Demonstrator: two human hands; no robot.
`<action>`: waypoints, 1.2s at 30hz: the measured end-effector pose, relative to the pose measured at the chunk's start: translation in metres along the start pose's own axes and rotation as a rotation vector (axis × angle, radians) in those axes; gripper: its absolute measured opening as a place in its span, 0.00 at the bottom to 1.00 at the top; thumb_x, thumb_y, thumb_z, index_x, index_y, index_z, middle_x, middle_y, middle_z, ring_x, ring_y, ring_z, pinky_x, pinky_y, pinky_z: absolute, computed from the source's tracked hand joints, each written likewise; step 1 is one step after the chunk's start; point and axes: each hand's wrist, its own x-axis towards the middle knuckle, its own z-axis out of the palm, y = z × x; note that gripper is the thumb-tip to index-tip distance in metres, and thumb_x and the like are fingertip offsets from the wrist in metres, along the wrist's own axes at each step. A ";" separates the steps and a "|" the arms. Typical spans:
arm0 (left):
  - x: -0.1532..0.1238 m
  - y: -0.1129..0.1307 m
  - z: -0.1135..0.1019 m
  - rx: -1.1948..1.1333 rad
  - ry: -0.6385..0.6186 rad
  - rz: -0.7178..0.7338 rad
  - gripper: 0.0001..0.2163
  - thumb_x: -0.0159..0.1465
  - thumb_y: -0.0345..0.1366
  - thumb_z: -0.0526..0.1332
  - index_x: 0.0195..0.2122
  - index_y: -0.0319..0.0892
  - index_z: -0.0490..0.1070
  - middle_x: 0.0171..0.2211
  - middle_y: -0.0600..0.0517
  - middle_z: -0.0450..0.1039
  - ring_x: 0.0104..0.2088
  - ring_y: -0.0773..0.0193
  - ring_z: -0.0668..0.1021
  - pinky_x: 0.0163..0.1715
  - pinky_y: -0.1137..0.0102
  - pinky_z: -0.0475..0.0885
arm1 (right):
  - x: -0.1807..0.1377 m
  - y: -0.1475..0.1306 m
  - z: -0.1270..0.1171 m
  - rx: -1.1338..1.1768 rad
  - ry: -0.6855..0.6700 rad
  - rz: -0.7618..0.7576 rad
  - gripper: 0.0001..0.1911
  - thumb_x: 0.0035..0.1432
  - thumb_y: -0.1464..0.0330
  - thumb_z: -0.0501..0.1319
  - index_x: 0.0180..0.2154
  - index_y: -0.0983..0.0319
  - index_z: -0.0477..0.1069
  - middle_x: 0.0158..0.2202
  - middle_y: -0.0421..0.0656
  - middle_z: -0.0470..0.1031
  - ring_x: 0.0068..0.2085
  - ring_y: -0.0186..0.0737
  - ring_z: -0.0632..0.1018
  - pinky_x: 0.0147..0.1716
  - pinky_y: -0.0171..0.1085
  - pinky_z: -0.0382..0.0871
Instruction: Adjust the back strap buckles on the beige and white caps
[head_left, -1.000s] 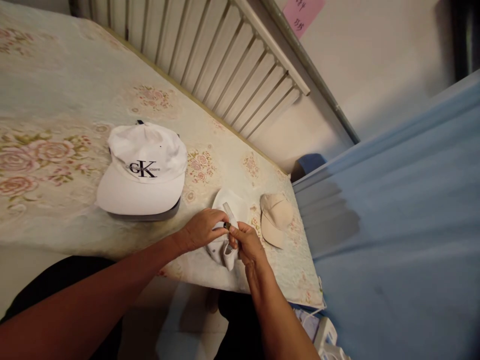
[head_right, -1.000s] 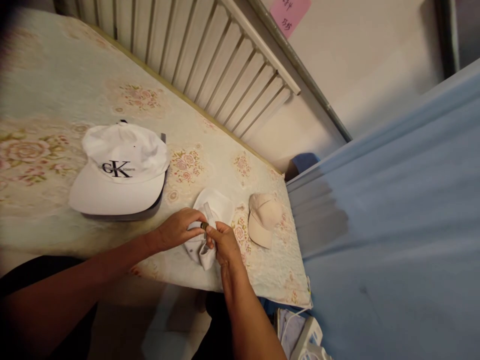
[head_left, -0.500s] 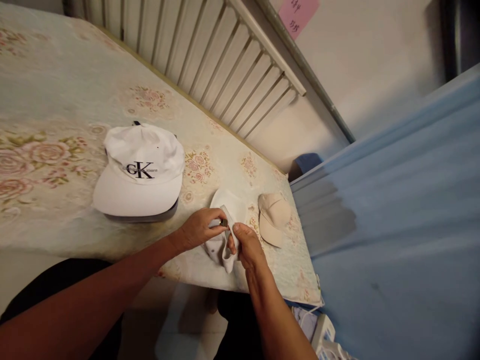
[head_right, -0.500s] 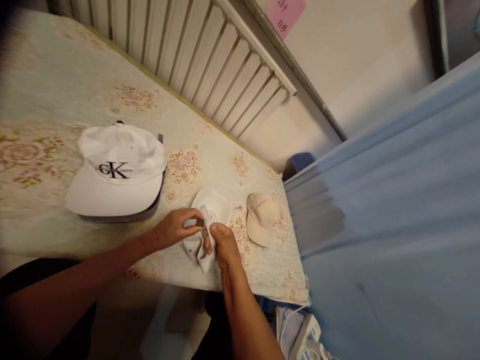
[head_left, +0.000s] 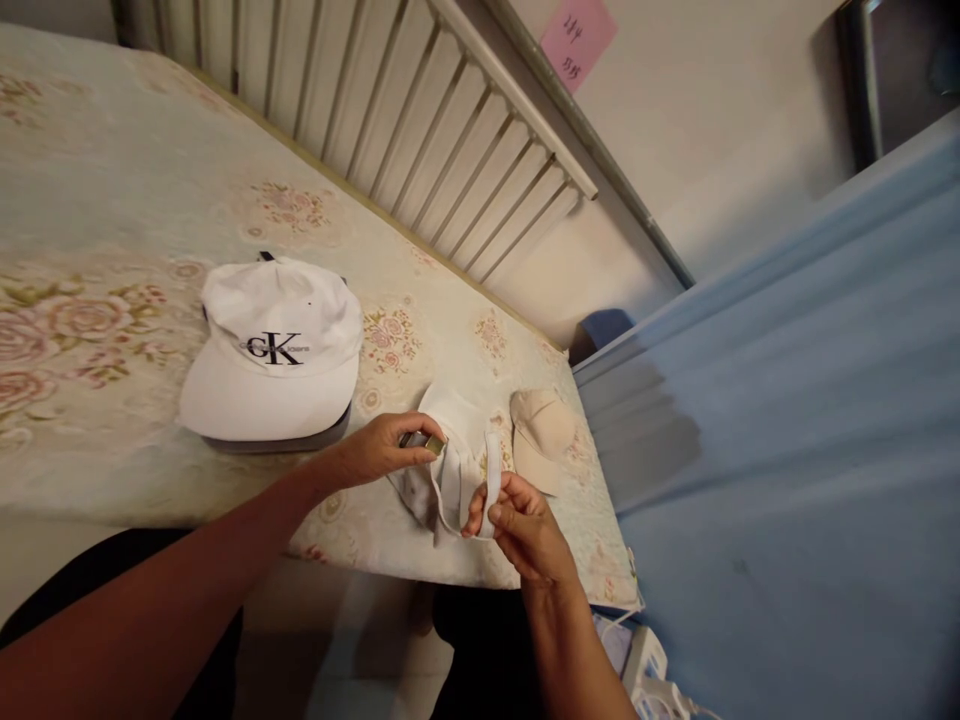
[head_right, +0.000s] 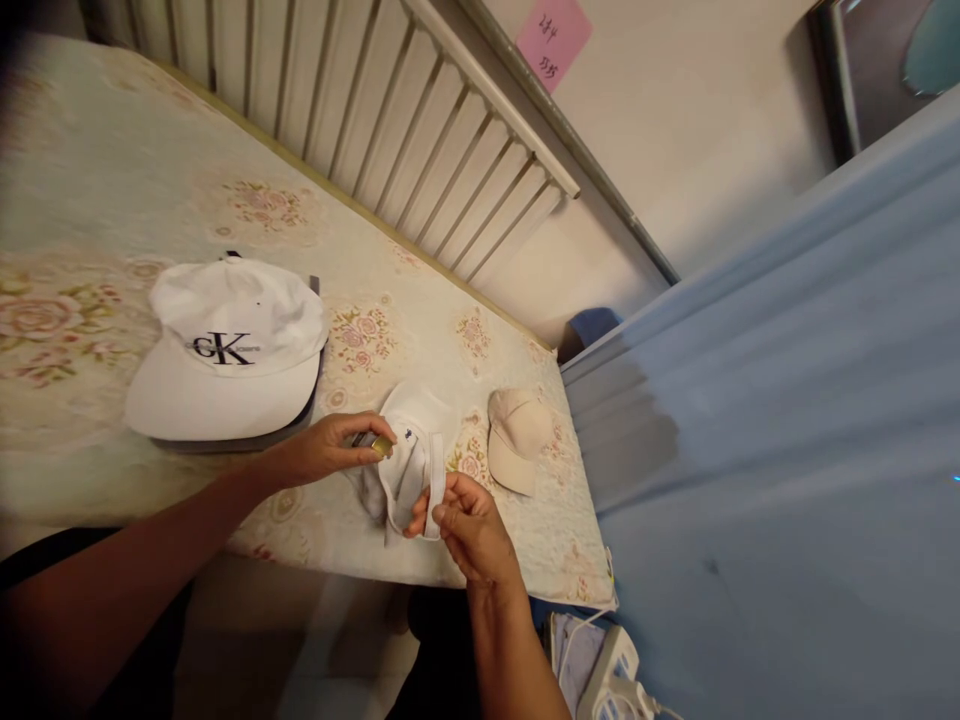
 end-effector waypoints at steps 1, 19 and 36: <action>0.001 -0.001 -0.001 -0.028 0.002 -0.021 0.10 0.58 0.38 0.62 0.40 0.42 0.72 0.37 0.53 0.75 0.40 0.63 0.74 0.43 0.69 0.66 | 0.002 -0.003 0.002 -0.002 0.015 -0.016 0.12 0.49 0.67 0.68 0.36 0.64 0.73 0.29 0.43 0.76 0.26 0.36 0.76 0.31 0.38 0.70; 0.008 -0.013 0.000 -0.414 0.065 -0.120 0.11 0.57 0.38 0.63 0.39 0.41 0.72 0.35 0.53 0.73 0.36 0.65 0.73 0.38 0.71 0.65 | 0.045 0.016 -0.002 0.056 0.096 0.112 0.14 0.49 0.60 0.68 0.27 0.63 0.69 0.12 0.29 0.57 0.13 0.23 0.54 0.15 0.29 0.59; 0.007 -0.013 0.002 -0.435 0.067 -0.144 0.10 0.57 0.37 0.63 0.39 0.42 0.72 0.34 0.55 0.72 0.36 0.66 0.72 0.39 0.71 0.65 | 0.052 0.023 0.000 0.066 0.085 0.112 0.17 0.47 0.58 0.69 0.26 0.63 0.67 0.12 0.29 0.57 0.13 0.24 0.54 0.15 0.29 0.58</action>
